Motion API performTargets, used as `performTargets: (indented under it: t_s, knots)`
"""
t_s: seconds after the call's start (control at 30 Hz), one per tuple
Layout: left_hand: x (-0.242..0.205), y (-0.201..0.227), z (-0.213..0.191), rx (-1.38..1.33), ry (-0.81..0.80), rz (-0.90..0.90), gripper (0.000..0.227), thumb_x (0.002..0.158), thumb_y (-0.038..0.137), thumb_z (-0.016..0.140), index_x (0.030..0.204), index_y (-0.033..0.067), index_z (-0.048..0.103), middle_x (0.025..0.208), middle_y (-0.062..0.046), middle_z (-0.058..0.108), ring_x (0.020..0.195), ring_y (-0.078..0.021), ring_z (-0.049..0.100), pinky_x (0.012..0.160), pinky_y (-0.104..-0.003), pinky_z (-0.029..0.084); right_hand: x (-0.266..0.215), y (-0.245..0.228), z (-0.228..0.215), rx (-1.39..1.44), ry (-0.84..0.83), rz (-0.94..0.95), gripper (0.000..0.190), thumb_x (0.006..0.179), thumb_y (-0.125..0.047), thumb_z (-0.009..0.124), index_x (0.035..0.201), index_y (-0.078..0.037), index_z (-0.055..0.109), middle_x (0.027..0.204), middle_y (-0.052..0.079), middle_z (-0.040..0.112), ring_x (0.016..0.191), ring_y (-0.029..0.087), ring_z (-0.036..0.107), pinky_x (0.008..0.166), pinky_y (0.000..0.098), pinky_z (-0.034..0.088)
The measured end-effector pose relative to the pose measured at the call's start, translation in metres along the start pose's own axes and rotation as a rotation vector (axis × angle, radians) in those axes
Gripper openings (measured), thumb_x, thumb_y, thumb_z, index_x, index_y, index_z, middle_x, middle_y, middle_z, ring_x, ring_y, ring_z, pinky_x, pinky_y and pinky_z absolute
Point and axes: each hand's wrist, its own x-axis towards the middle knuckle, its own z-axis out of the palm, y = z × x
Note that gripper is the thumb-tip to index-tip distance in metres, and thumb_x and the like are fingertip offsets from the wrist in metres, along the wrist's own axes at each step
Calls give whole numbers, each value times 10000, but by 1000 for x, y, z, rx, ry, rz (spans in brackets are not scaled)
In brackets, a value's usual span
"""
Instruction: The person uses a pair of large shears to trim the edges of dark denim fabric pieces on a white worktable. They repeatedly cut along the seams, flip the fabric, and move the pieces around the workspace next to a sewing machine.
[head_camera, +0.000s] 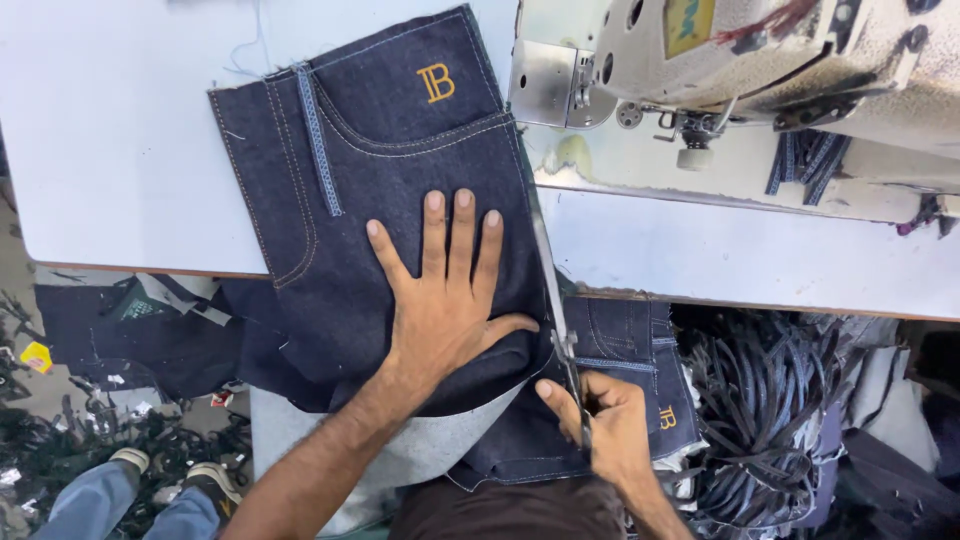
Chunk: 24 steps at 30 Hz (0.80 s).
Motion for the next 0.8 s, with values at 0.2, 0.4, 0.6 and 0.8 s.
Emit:
performTargets:
  t_s: [0.2,0.4,0.6,0.8]
  knots:
    - [-8,-2,9,48,44,44,1236,697,815,713,1590,21,396,1665,-280,248,1550,-480,165,1045,-916,110,1,12,-2,66,-29,8,403,816,-226,843,544,-9,639,452,18,600,394,64,500,389,252,371]
    - [-16,-5,19,74,85,101,1236,728,820,709,1615,32,361,1679,-265,239,1558,-464,187,1062,-904,132,0,30,-8,159,-126,6,390,840,-260,807,600,1,644,481,47,621,413,93,538,408,261,413]
    - [-16,-7,21,93,94,106,1251,713,824,700,1627,58,320,1677,-249,246,1556,-452,207,1072,-887,151,-22,52,-36,300,-398,-43,418,873,-398,736,803,11,681,610,62,663,554,128,641,524,278,491]
    - [-18,-5,22,65,108,123,1246,731,817,708,1631,47,319,1681,-253,247,1562,-442,208,1083,-883,145,10,9,-11,228,-314,-93,453,867,-446,737,838,0,666,633,40,625,570,123,608,523,281,464]
